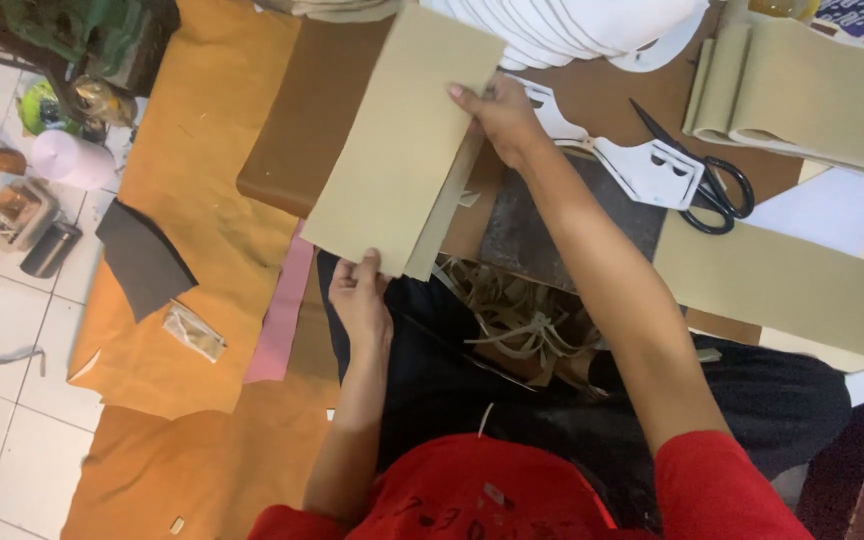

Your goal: The person places a white template on a sheet of beige cardboard and uses scissors to cut around the template. They repeat this process with multiple sheets, stacking the cut pieces and discarding the excess material.

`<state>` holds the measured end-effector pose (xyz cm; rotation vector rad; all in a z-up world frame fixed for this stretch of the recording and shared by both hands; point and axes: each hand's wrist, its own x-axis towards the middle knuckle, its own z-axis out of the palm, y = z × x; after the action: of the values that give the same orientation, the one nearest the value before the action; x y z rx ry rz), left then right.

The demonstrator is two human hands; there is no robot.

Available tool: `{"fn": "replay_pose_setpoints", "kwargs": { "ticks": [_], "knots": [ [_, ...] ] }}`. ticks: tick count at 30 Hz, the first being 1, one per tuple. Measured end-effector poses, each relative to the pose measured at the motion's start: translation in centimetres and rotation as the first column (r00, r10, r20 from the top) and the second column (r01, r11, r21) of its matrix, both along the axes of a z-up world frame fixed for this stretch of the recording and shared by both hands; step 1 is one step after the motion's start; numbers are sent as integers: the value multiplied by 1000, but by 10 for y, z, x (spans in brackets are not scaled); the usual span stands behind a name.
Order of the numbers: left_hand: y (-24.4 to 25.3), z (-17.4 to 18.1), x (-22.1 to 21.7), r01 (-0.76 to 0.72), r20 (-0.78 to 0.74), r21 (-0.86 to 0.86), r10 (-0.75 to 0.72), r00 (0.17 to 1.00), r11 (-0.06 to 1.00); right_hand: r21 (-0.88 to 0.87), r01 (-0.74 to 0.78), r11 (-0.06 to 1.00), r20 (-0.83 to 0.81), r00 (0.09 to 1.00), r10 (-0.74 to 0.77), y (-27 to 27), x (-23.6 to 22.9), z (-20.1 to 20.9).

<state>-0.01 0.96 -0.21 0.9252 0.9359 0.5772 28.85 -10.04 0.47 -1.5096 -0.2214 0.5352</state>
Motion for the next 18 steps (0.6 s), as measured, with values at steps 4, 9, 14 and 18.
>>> {"fn": "replay_pose_setpoints", "kwargs": {
  "ticks": [4,9,14,18],
  "knots": [
    [3,-11,13,84,-104,-53,-89,991,995,273,42,961,141,987,-83,10,31,-56],
    [8,-23,14,143,-235,-51,-151,960,988,-308,246,919,244,954,-173,10,30,-65],
    [9,-9,14,150,-271,-23,-150,951,988,-415,283,865,420,903,-93,13,29,-64],
    [-1,18,13,290,-543,270,-103,833,918,-575,385,722,603,796,56,18,8,-38]
  ]
}}
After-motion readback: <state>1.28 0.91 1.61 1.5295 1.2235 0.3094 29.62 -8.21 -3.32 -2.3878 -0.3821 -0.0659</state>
